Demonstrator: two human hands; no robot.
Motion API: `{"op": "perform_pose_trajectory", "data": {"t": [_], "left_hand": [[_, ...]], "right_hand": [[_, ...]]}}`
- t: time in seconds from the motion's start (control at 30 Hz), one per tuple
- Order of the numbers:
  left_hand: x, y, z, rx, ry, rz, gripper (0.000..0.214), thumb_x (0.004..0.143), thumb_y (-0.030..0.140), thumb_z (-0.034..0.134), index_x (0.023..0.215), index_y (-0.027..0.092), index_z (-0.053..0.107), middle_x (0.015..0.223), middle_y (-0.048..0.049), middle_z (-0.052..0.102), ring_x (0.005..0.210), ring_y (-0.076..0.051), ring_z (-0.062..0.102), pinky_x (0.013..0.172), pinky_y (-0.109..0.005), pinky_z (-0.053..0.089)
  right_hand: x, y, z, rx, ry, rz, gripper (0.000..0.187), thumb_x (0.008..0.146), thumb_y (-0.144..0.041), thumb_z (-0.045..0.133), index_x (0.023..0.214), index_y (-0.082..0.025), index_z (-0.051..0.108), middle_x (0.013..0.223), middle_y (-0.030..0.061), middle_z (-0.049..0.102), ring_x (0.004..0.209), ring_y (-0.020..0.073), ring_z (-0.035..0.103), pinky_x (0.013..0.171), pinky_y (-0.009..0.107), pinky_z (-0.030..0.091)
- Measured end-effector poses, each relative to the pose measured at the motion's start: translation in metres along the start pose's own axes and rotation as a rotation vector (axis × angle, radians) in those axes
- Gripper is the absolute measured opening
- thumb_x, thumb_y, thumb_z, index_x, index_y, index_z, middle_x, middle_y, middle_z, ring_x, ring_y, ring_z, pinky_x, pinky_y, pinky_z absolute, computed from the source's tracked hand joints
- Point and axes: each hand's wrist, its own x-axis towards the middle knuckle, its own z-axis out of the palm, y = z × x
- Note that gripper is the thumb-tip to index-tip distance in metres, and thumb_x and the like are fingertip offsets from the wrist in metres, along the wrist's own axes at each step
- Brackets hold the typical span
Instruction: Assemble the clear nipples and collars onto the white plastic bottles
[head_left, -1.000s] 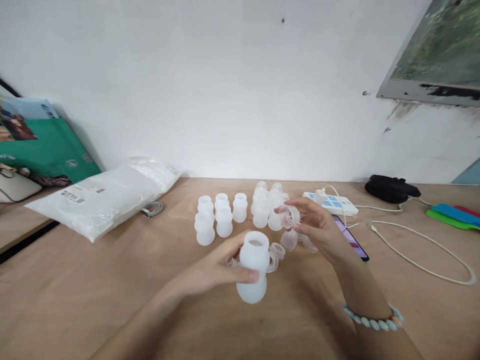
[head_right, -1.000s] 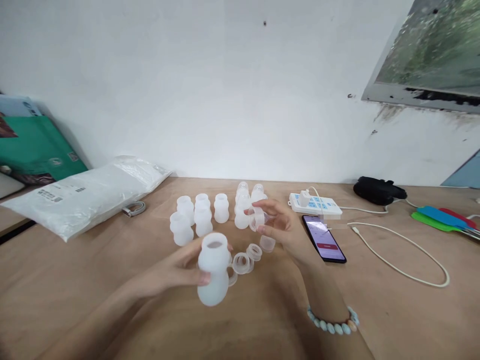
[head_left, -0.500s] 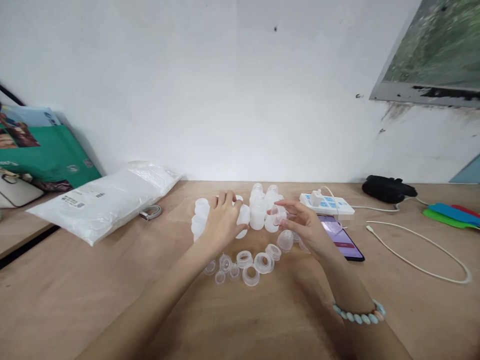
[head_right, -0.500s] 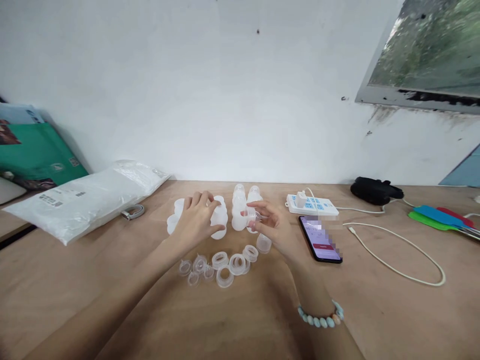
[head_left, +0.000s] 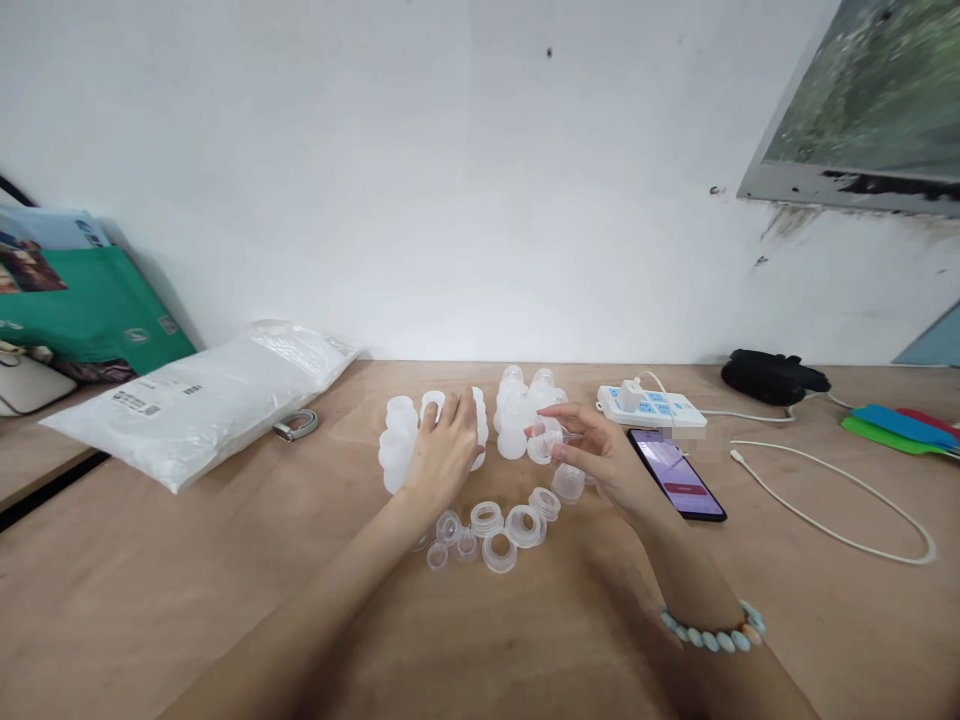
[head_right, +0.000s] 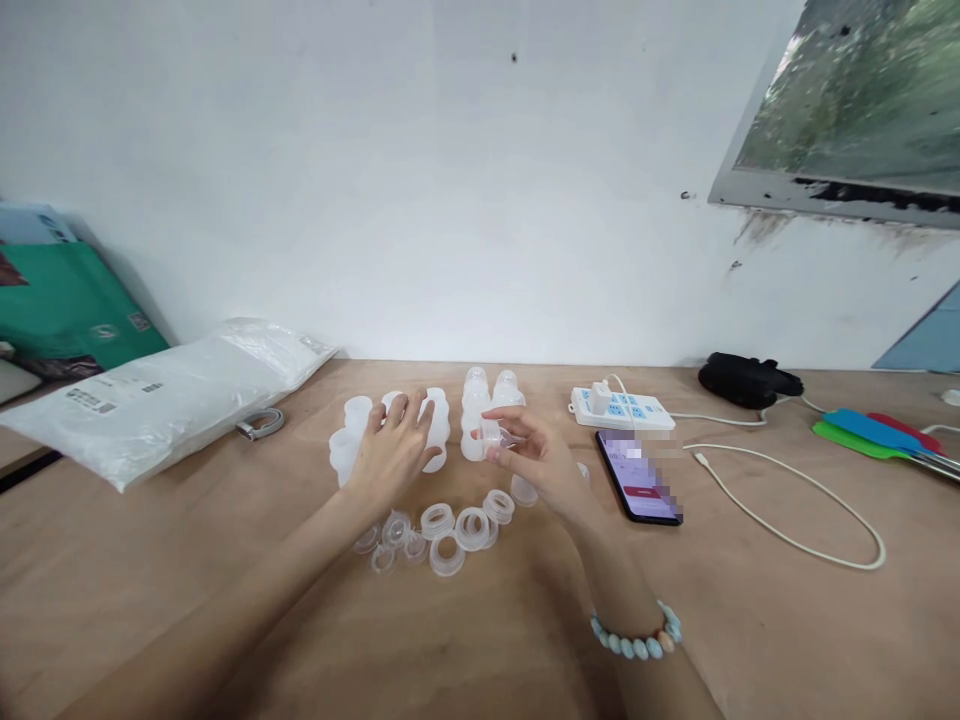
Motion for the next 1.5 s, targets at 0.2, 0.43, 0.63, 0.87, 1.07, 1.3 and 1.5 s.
{"op": "perform_pose_trajectory", "data": {"t": [0.2, 0.43, 0.63, 0.87, 1.07, 1.3, 1.5], "left_hand": [[-0.006, -0.002, -0.004, -0.053, 0.033, -0.022, 0.054, 0.087, 0.014, 0.060, 0.140, 0.013, 0.049, 0.145, -0.0209, 0.048, 0.128, -0.039, 0.045, 0.104, -0.052, 0.032], [-0.033, 0.011, -0.023, -1.056, -0.019, -0.114, 0.021, 0.094, 0.033, 0.049, 0.092, 0.019, 0.065, 0.096, -0.0060, 0.067, 0.091, -0.023, 0.057, 0.086, -0.036, 0.042], [-0.046, 0.017, -0.015, -1.705, -0.145, -0.387, 0.031, 0.081, 0.047, 0.067, 0.085, 0.016, 0.068, 0.074, -0.0015, 0.063, 0.071, -0.017, 0.054, 0.069, -0.026, 0.042], [-0.056, 0.010, -0.003, -1.837, -0.234, -0.535, 0.039, 0.075, 0.051, 0.073, 0.071, 0.013, 0.068, 0.063, 0.0003, 0.054, 0.058, -0.011, 0.041, 0.059, -0.023, 0.032], [-0.055, 0.005, -0.009, -1.899, -0.392, -0.607, 0.028, 0.071, 0.039, 0.079, 0.076, 0.012, 0.073, 0.065, -0.0007, 0.058, 0.060, -0.010, 0.042, 0.057, -0.021, 0.032], [-0.054, 0.008, -0.023, -1.898, -0.453, -0.554, 0.023, 0.074, 0.035, 0.075, 0.079, 0.013, 0.074, 0.072, -0.0031, 0.064, 0.067, -0.013, 0.050, 0.066, -0.024, 0.041], [-0.055, 0.010, -0.027, -1.932, -0.479, -0.502, 0.017, 0.072, 0.029, 0.070, 0.072, 0.012, 0.068, 0.066, 0.0003, 0.057, 0.060, -0.010, 0.046, 0.062, -0.024, 0.042]], "right_hand": [[0.000, 0.000, 0.004, -0.028, -0.001, 0.006, 0.034, 0.075, -0.034, 0.077, 0.107, -0.025, 0.067, 0.101, 0.0047, 0.072, 0.096, 0.0218, 0.067, 0.076, 0.034, 0.053], [-0.003, 0.004, 0.019, -0.082, -0.029, 0.001, 0.037, 0.072, -0.029, 0.079, 0.106, -0.026, 0.067, 0.105, 0.0040, 0.067, 0.088, 0.0180, 0.064, 0.075, 0.032, 0.057], [-0.011, 0.011, 0.044, -0.195, -0.033, -0.107, 0.029, 0.074, -0.033, 0.079, 0.091, -0.023, 0.057, 0.092, 0.0014, 0.065, 0.079, 0.0166, 0.065, 0.070, 0.030, 0.057], [-0.010, 0.020, 0.049, -0.457, -0.089, -0.366, 0.016, 0.085, -0.036, 0.070, 0.084, -0.022, 0.061, 0.096, 0.0088, 0.068, 0.079, 0.0198, 0.065, 0.067, 0.033, 0.056], [-0.015, 0.022, 0.053, -0.522, -0.161, -0.388, 0.012, 0.087, -0.032, 0.067, 0.086, -0.022, 0.061, 0.100, 0.0097, 0.067, 0.084, 0.0203, 0.065, 0.068, 0.032, 0.057], [-0.017, 0.013, 0.059, -0.468, -0.150, -0.315, 0.033, 0.075, -0.022, 0.075, 0.108, -0.023, 0.068, 0.089, 0.0033, 0.061, 0.078, 0.0173, 0.062, 0.068, 0.030, 0.055], [-0.017, 0.010, 0.054, -0.176, -0.176, -0.130, 0.032, 0.068, -0.028, 0.082, 0.098, -0.023, 0.073, 0.087, 0.0023, 0.065, 0.076, 0.0164, 0.064, 0.064, 0.028, 0.055]]}}
